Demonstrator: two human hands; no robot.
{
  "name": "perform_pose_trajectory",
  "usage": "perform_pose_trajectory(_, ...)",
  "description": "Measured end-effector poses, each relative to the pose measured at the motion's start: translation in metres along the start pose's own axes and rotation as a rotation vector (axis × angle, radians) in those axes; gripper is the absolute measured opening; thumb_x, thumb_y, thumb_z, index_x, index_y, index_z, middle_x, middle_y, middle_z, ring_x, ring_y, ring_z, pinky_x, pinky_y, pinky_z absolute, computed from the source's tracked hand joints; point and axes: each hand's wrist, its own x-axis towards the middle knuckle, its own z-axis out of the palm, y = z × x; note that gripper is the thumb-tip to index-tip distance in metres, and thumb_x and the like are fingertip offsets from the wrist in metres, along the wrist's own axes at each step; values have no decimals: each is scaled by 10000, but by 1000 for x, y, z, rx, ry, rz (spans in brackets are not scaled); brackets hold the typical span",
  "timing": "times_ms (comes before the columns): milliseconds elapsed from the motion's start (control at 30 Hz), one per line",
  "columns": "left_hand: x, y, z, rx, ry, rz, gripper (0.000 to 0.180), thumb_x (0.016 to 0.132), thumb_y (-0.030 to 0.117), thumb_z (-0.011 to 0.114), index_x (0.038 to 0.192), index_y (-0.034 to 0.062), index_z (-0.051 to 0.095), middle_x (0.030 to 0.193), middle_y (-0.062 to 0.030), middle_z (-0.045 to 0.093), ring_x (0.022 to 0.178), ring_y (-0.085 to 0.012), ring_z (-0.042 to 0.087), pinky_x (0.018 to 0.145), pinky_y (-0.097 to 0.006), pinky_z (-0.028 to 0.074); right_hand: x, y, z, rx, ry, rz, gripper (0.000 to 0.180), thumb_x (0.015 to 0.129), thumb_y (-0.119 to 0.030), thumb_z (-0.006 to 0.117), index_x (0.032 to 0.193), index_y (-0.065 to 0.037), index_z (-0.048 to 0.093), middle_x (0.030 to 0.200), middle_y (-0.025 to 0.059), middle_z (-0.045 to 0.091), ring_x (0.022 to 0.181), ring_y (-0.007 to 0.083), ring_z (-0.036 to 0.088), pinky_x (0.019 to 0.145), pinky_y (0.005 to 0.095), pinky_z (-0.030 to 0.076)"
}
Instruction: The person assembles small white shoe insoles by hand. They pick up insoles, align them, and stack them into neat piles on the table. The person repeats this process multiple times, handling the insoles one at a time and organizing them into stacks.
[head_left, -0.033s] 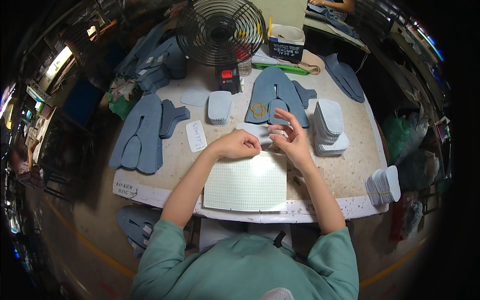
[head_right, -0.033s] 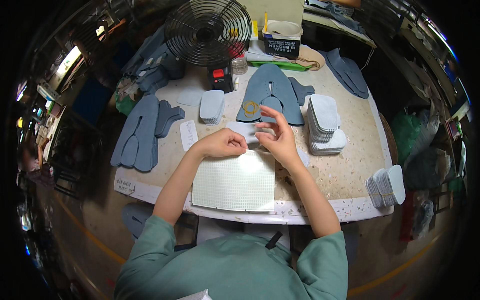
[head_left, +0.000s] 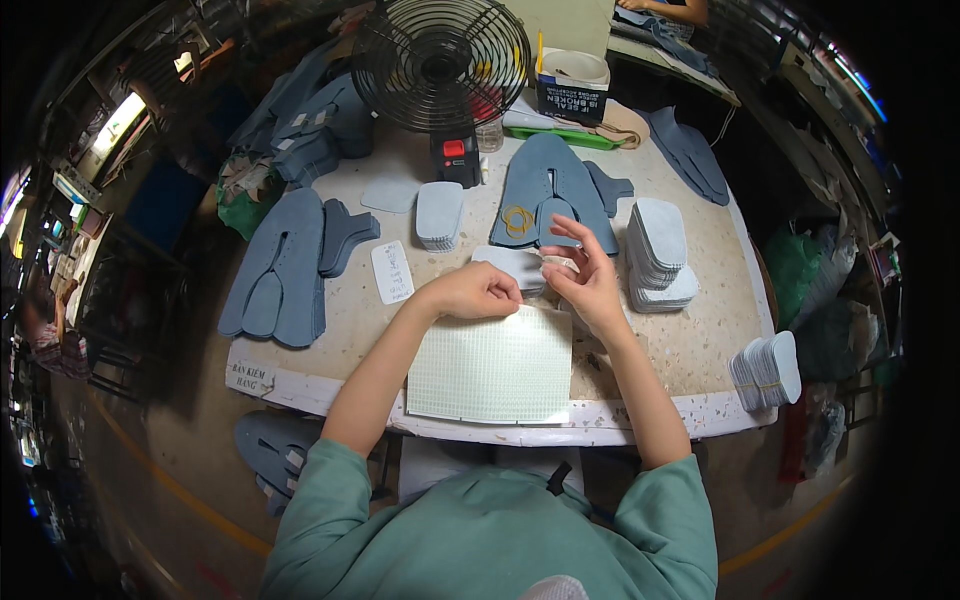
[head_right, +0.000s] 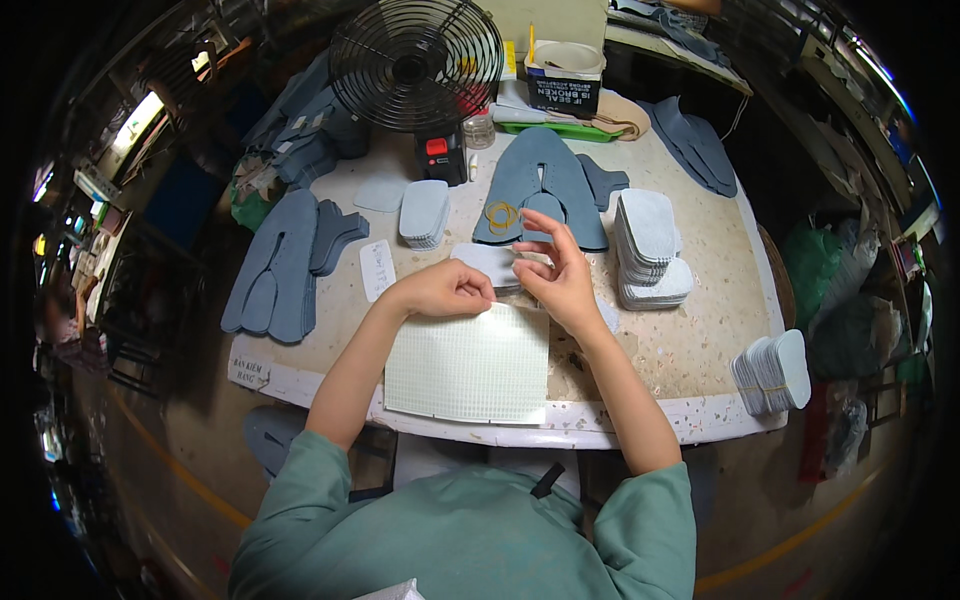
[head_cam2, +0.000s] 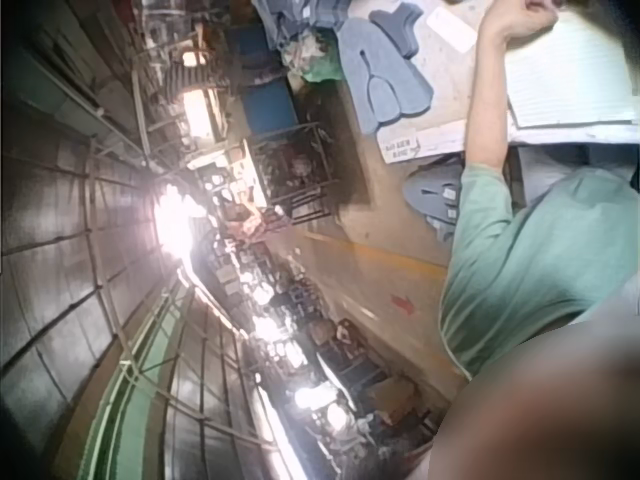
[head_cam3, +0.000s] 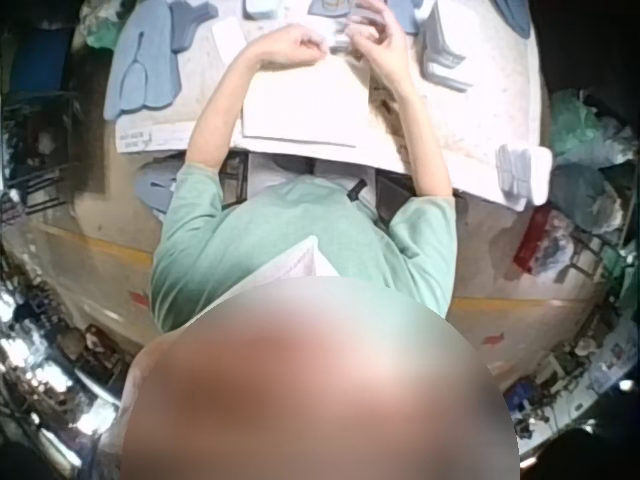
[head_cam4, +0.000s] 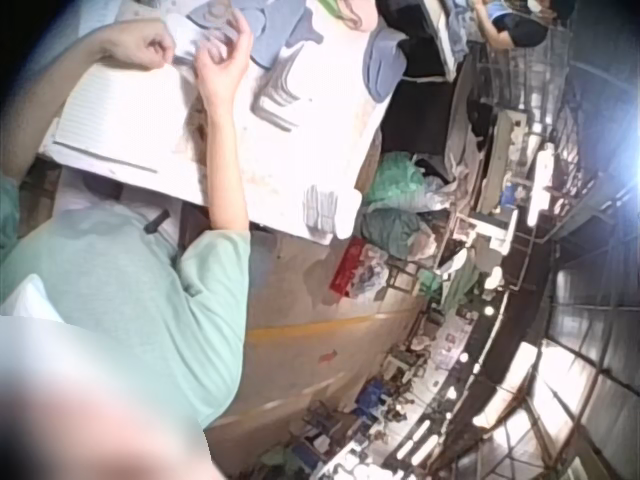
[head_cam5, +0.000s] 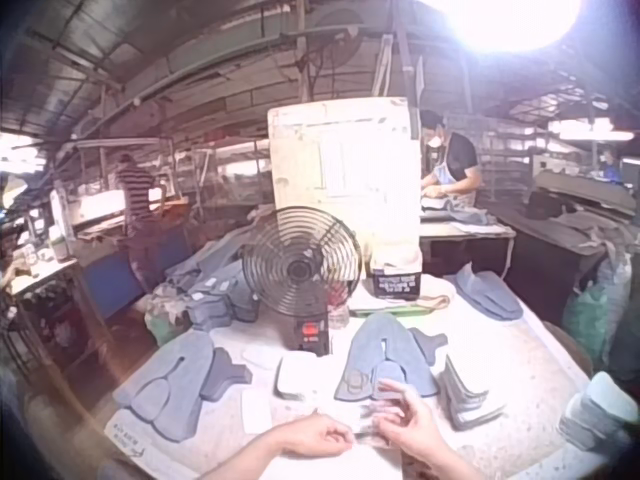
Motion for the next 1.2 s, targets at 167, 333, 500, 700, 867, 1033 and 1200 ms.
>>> perform_pose_trajectory(167,-4,5,1,37,174,190,202,856,125,679,1020,11,713,942,-52,720,850,-92,650,805,-239,512,6,-2,-12,-559,47,-107,340,790,-2,678,1120,-84,662,1124,53,591,990,187,588,740,267,528)
perform_pose_trajectory(333,9,-4,0,341,510,316,473,727,191,800,1148,46,637,1098,-70,623,922,-188,637,768,-307,522,11,6,-9,-837,-2,-198,81,758,-79,731,823,-43,698,953,52,619,896,245,563,702,332,500)
perform_pose_trajectory(500,16,-16,4,522,539,363,543,683,237,834,1148,45,629,1102,-97,625,937,-265,632,783,-336,533,8,15,5,-1084,-10,-397,78,730,-58,725,779,-24,675,935,66,606,917,267,564,734,359,514)
perform_pose_trajectory(700,11,-13,1,505,496,314,476,733,215,790,1153,56,633,1091,-88,636,899,-252,640,766,-329,529,18,19,5,-1194,87,-470,69,734,-65,721,782,-32,682,920,58,598,926,255,566,722,374,515)
perform_pose_trajectory(867,12,-9,-4,340,521,143,432,778,201,741,1186,111,632,1039,-66,655,827,-220,629,724,-314,515,14,15,-4,-1039,189,-289,59,752,-85,726,800,-62,700,916,44,599,931,257,555,721,383,506)
perform_pose_trajectory(1033,11,-9,-1,482,507,328,408,791,172,707,1186,124,615,1013,-50,669,751,-204,600,698,-310,510,6,22,7,-1035,68,-268,70,755,-96,717,820,-70,720,901,38,609,932,251,560,725,374,514)
perform_pose_trajectory(1200,10,-10,-1,464,483,285,340,802,152,674,1135,114,615,1017,-46,673,717,-209,598,670,-323,507,11,25,4,-1165,175,-302,146,750,-85,713,894,-87,736,887,37,634,903,250,582,726,373,518)
